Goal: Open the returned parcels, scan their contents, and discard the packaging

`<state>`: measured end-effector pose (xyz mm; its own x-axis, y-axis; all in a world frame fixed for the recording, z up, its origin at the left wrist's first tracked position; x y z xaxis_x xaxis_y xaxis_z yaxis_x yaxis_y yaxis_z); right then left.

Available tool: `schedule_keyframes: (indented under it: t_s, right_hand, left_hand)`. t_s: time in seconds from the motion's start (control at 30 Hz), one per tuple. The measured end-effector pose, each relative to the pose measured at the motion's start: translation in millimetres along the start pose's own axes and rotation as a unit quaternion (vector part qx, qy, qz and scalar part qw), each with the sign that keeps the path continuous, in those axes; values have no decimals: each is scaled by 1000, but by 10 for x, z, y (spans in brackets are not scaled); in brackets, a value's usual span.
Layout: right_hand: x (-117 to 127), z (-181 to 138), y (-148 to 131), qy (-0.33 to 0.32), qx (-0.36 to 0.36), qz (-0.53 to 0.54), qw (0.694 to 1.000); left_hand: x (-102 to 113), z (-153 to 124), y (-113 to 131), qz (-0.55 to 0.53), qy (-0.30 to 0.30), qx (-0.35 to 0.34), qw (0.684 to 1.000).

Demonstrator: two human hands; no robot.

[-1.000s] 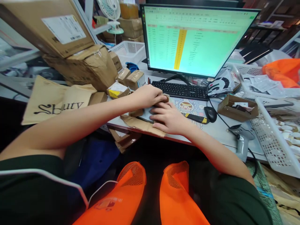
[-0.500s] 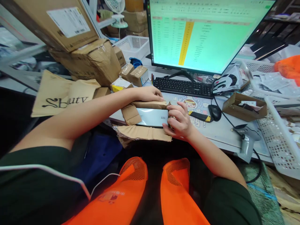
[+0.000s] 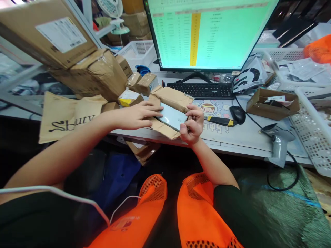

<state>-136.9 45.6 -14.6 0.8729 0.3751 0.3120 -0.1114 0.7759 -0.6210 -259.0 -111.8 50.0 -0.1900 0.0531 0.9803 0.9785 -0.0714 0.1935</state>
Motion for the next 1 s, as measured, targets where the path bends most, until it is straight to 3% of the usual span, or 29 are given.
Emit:
schedule_keyframes:
  t_s: [0.07,0.2,0.33,0.4,0.47,0.57,0.67,0.73,0.83,0.9,0.97,1.0]
  right_hand:
    - [69,-4,4,24,-15,-18,999]
    - [282,-33,64,71,-47,1,996]
    - [343,-130,29,82,-45,2,996]
    - [288,-153,46,59,-65,-43,995]
    - [258,-172,109,56,-98,-79,990]
    - [245,-270,232,84,-138,-70,984]
    - [136,-459,321,67,-141,-48,987]
    - [81,-575,330,43,-119,-58,990]
    - [137,-655,290,37,-81,-85,992]
    - [207,-673,264,37,-71,-83,993]
    - [256,-718,253,34,-70,-55,995]
    - [269,-757,257,34,-71,-34,996]
  left_hand:
    - [135,56,45,22,25,-16,999]
    - [358,-20,69,89,154,-31,984]
    - [210,-444,-60,134,344,9,929]
    - [43,-684,-131,143,451,70,878]
    - [-178,-850,-270,139,518,191,822]
    - [-568,-908,-583,78,513,376,768]
    - [-767,-827,-873,-21,458,404,791]
    - [-614,-898,-980,-49,456,379,804]
    - [13,-1081,-987,-48,480,340,808]
    - [528,-937,-824,-45,454,262,850]
    - [856,-519,-537,-46,354,147,923]
    - [875,-260,-372,-50,269,85,958]
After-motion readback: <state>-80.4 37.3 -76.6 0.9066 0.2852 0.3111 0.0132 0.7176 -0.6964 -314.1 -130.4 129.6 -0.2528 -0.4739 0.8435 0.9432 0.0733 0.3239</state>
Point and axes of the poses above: each hand's wrist, its own z-axis towards the middle knuckle, its own x-axis out of the back of the hand, y = z × x, the point moved 9 cm from there along z, towards the middle knuckle, and after that the axes turned 9 degrees about -x, right-handed, at the moved point
